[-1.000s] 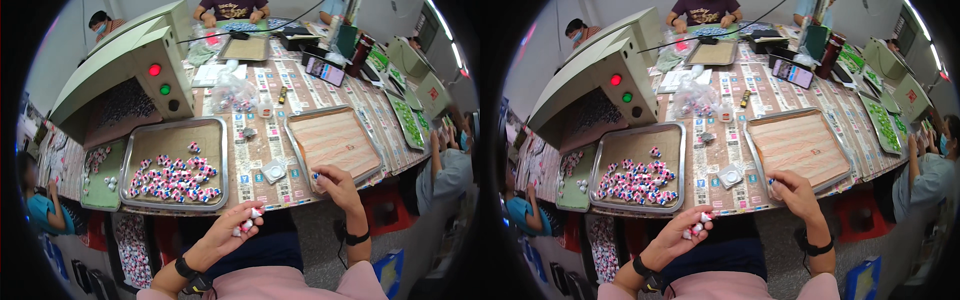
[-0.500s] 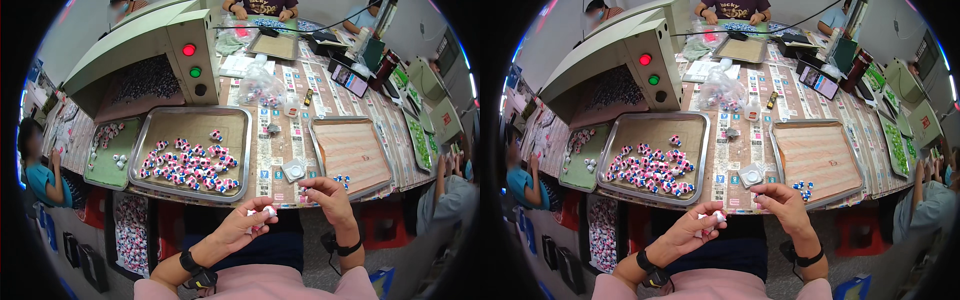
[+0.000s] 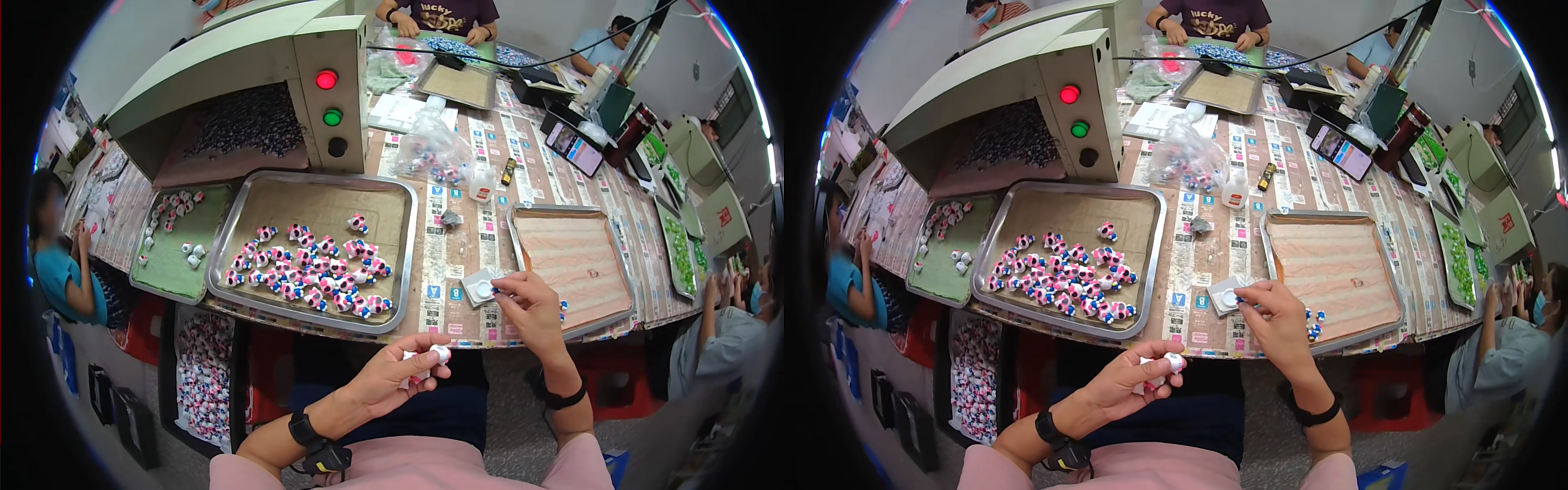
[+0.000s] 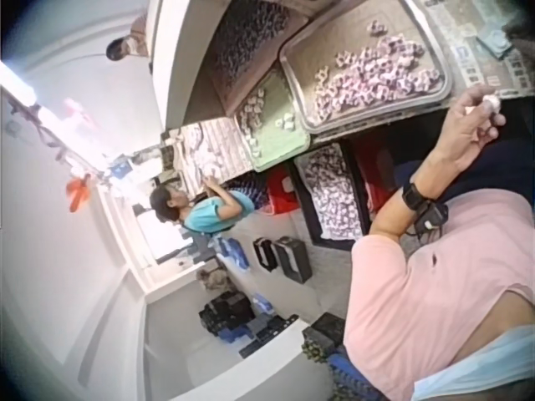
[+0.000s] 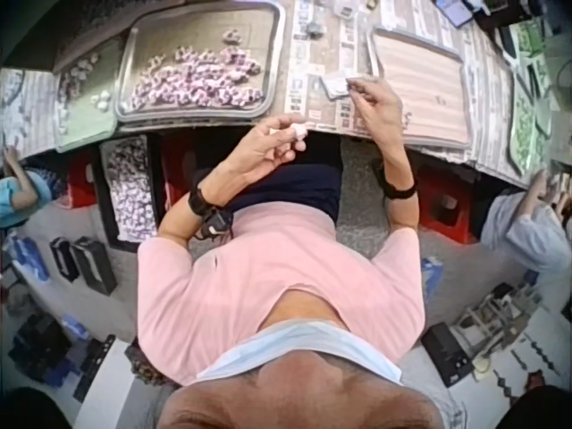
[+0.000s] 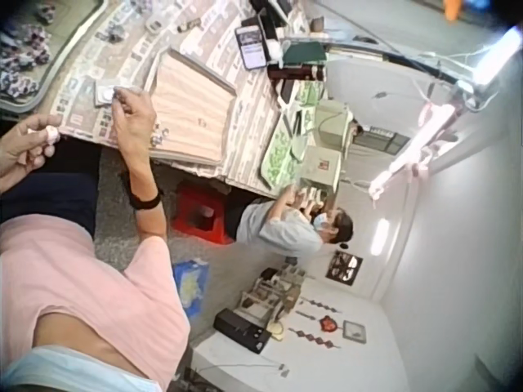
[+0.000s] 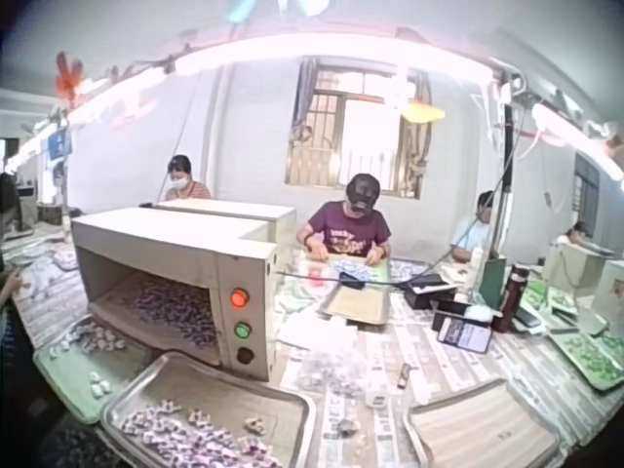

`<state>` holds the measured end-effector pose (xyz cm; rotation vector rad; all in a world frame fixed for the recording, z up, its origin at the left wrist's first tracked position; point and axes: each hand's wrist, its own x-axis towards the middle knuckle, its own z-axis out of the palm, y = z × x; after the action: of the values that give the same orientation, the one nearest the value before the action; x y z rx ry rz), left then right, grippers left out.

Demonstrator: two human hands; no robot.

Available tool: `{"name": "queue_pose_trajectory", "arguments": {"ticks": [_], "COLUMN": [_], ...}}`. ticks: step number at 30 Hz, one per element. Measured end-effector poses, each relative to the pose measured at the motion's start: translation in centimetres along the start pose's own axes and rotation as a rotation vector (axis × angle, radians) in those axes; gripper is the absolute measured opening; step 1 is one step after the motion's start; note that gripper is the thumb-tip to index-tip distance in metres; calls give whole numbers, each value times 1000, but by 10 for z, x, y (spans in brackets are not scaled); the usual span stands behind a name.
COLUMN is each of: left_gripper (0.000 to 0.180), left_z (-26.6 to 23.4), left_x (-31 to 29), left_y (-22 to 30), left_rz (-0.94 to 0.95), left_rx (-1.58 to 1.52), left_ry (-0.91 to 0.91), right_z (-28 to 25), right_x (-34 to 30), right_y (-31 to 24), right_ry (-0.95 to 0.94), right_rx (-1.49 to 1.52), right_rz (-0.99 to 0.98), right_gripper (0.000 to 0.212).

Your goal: The person assembles small, colorful, spherical candy pieces by hand. They pick up a white base and a colored top, press them together, and place the finished unit into a metal tray. The process is repetitive and performed one at a time.

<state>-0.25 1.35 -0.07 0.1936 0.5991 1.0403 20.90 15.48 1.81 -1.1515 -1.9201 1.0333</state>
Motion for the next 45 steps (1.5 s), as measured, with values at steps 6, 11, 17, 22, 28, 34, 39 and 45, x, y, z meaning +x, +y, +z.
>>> {"name": "queue_pose_trajectory", "arguments": {"ticks": [6,11,17,22,28,34,39,45], "left_gripper": [33,36,35,41,38,39,38,34], "left_z": [0,6,2,5,1,1,-2,-1], "left_x": [-3,-5,-2,4,8,11,12,12], "left_y": [3,6,0,4,-1,-4,-5,-4], "left_rz": [-20,-12,43,22,37,35,21,24], "left_rx": [-54,-48,27,-55,24,38,54,104], "left_ry": [-13,20,-2,20,17,23,38,35], "right_z": [10,10,7,8,10,15,17,14], "right_x": [13,15,13,-3,-35,-46,-47,-47], "right_y": [0,7,8,-17,-44,-45,-41,-45], "right_ry": [-6,-27,-36,-53,-197,-215,-236,-257], "right_rx": [-279,-457,-407,-172,149,251,244,175], "right_rz": [-202,-295,-238,-97,-37,47,38,-43], "right_gripper": [17,15,15,16,21,20,20,21]}}
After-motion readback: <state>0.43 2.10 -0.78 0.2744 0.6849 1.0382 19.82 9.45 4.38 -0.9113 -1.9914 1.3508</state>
